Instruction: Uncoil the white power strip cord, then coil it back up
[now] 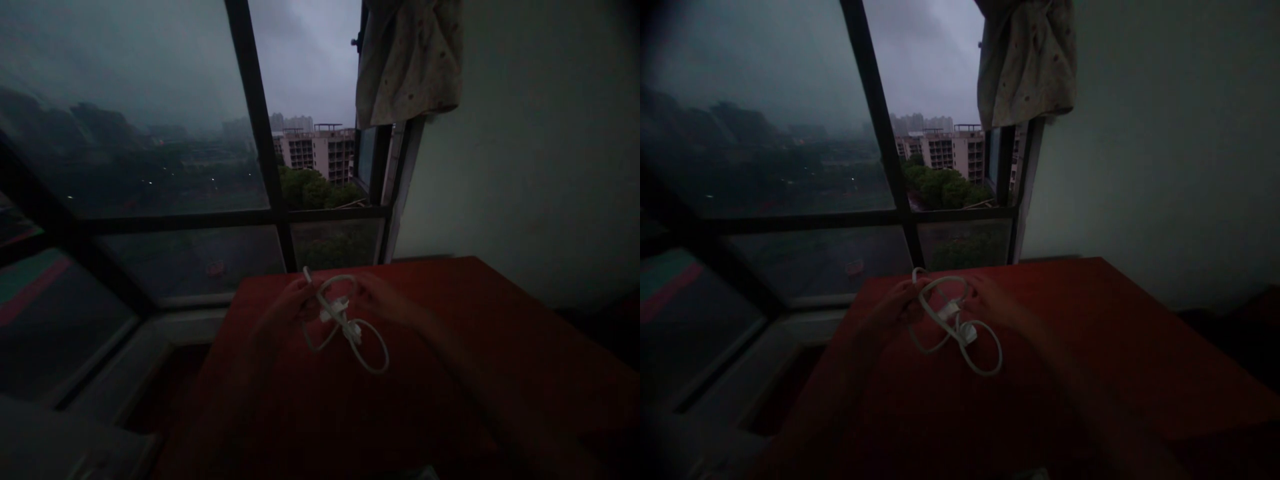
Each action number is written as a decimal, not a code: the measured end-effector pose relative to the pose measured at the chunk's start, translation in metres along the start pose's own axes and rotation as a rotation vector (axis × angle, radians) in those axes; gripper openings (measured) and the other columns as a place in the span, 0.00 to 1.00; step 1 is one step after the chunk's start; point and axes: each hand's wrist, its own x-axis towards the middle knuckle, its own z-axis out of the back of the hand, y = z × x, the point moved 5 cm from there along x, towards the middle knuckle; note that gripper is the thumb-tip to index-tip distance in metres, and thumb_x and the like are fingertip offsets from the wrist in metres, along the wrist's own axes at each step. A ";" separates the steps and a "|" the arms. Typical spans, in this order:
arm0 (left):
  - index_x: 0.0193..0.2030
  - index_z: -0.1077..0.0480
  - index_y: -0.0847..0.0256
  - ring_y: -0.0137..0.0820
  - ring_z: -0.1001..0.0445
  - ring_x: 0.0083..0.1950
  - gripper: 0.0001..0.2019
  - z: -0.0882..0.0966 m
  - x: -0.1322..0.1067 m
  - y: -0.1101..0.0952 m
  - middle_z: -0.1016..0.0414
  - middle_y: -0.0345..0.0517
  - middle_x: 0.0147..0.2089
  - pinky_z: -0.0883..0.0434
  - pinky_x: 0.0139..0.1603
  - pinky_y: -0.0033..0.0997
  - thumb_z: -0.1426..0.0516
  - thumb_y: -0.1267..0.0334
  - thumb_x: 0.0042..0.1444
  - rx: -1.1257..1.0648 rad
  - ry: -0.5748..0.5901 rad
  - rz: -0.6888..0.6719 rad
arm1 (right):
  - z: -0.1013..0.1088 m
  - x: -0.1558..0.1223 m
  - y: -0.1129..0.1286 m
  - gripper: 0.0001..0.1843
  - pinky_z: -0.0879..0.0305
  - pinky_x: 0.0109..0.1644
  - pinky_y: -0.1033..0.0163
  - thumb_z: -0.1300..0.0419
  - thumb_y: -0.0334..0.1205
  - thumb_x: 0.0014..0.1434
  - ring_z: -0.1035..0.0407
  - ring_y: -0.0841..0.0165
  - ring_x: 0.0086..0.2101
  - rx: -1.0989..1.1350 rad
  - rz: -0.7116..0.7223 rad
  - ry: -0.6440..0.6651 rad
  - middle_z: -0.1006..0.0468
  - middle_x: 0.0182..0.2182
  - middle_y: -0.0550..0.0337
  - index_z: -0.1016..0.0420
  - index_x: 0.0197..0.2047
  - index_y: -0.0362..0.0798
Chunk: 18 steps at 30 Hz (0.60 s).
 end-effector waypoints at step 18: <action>0.30 0.35 0.63 0.13 0.53 0.11 0.16 -0.002 -0.018 0.006 0.40 0.31 0.16 0.57 0.10 0.16 0.37 0.53 0.50 -0.010 0.026 0.087 | -0.013 0.006 -0.018 0.13 0.35 0.41 0.61 0.50 0.37 0.62 0.29 0.66 0.36 0.067 -0.024 -0.018 0.22 0.35 0.55 0.25 0.42 0.47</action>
